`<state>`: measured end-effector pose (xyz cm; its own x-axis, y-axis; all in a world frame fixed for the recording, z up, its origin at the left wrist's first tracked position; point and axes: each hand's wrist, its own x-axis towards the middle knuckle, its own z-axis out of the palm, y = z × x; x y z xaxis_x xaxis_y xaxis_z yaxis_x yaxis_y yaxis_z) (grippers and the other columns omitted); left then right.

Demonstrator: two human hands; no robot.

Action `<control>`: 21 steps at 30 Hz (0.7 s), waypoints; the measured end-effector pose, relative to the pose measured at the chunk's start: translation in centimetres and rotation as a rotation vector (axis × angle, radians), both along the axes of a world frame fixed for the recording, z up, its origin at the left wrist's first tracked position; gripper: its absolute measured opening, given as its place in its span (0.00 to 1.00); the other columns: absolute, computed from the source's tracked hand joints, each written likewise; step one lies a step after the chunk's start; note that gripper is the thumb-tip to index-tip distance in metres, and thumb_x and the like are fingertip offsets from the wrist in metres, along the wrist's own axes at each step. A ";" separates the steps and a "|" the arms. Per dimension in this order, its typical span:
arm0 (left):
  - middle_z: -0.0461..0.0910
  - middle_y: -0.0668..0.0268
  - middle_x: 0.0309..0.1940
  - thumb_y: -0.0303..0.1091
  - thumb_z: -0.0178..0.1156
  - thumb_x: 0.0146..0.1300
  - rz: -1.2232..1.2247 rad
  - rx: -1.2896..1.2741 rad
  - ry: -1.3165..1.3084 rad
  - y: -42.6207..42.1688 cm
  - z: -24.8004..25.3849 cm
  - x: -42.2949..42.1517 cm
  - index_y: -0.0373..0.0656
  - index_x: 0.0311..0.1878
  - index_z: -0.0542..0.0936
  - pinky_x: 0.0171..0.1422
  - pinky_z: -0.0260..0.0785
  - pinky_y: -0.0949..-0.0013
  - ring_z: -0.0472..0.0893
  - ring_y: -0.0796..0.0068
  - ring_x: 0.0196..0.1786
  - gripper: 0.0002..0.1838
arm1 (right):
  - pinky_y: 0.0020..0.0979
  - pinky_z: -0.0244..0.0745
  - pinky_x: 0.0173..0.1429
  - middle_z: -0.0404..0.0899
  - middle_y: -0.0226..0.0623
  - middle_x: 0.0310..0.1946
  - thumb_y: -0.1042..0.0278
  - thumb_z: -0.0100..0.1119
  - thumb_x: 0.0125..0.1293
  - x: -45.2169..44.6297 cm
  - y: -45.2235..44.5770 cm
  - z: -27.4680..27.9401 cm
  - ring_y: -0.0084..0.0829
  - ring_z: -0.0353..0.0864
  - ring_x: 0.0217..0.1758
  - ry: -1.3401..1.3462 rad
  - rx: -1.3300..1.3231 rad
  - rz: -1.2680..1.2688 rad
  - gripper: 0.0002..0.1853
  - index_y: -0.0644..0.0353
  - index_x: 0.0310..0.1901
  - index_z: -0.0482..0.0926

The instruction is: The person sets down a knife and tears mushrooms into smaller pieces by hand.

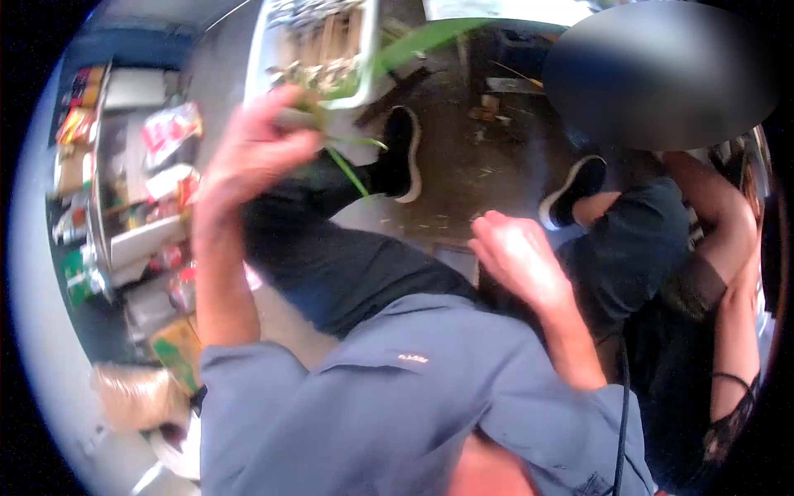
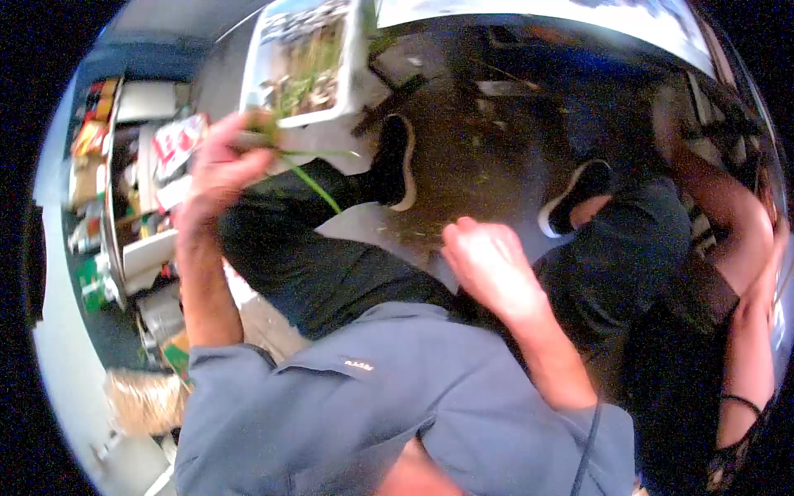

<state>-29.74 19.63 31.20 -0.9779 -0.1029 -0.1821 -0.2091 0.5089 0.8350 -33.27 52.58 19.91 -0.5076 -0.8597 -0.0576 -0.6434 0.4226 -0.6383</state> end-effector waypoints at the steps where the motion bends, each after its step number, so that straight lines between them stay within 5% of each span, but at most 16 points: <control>1: 0.75 0.77 0.31 0.23 0.59 0.60 0.161 -0.018 0.036 -2.5 2.0 2.7 0.42 0.46 0.79 0.31 0.63 0.80 0.72 0.87 0.31 0.11 | 0.48 0.77 0.37 0.77 0.48 0.27 0.71 0.61 0.56 0.0 -0.5 0.0 0.52 0.80 0.31 0.000 0.003 0.025 0.07 0.64 0.27 0.74; 3: 0.76 0.77 0.31 0.27 0.61 0.60 0.576 -0.075 0.163 -4.8 5.1 7.5 0.46 0.45 0.80 0.28 0.60 0.81 0.71 0.89 0.30 0.10 | 0.49 0.75 0.39 0.76 0.49 0.27 0.70 0.62 0.57 0.3 -1.2 -0.7 0.53 0.79 0.33 0.000 0.014 0.079 0.09 0.64 0.27 0.73; 9: 0.73 0.77 0.25 0.30 0.62 0.60 1.008 -0.172 0.076 -15.5 0.4 24.4 0.43 0.43 0.78 0.28 0.59 0.80 0.69 0.88 0.25 0.08 | 0.49 0.75 0.39 0.76 0.49 0.26 0.69 0.63 0.57 0.8 -3.3 -2.3 0.54 0.78 0.34 0.037 0.005 0.199 0.10 0.64 0.27 0.73; 14: 0.73 0.70 0.27 0.27 0.59 0.60 1.148 -0.488 0.241 -15.4 -10.6 28.6 0.38 0.35 0.75 0.35 0.66 0.73 0.71 0.80 0.30 0.04 | 0.50 0.75 0.39 0.77 0.49 0.26 0.67 0.64 0.57 1.0 -4.6 -3.3 0.54 0.79 0.34 0.009 0.054 0.201 0.11 0.63 0.26 0.74; 17: 0.81 0.63 0.39 0.26 0.58 0.58 0.903 -0.607 0.222 -18.9 -20.7 31.2 0.35 0.53 0.77 0.47 0.72 0.69 0.78 0.75 0.41 0.18 | 0.50 0.76 0.40 0.78 0.50 0.27 0.66 0.64 0.57 1.3 -4.3 -4.2 0.54 0.80 0.35 0.003 0.131 0.197 0.11 0.64 0.26 0.75; 20: 0.82 0.57 0.33 0.32 0.60 0.56 1.069 -0.545 0.152 -23.5 -33.1 37.4 0.32 0.46 0.78 0.43 0.72 0.60 0.79 0.65 0.37 0.16 | 0.50 0.77 0.42 0.80 0.50 0.28 0.64 0.64 0.57 1.5 -3.4 -5.4 0.54 0.81 0.36 0.012 0.236 0.182 0.11 0.64 0.27 0.77; 21: 0.82 0.57 0.31 0.34 0.61 0.55 0.906 -0.557 -0.003 -27.9 -37.9 41.8 0.33 0.43 0.80 0.41 0.71 0.58 0.81 0.64 0.37 0.16 | 0.50 0.77 0.42 0.80 0.50 0.28 0.64 0.64 0.57 1.6 -3.1 -5.5 0.54 0.81 0.36 0.025 0.251 0.158 0.11 0.64 0.27 0.77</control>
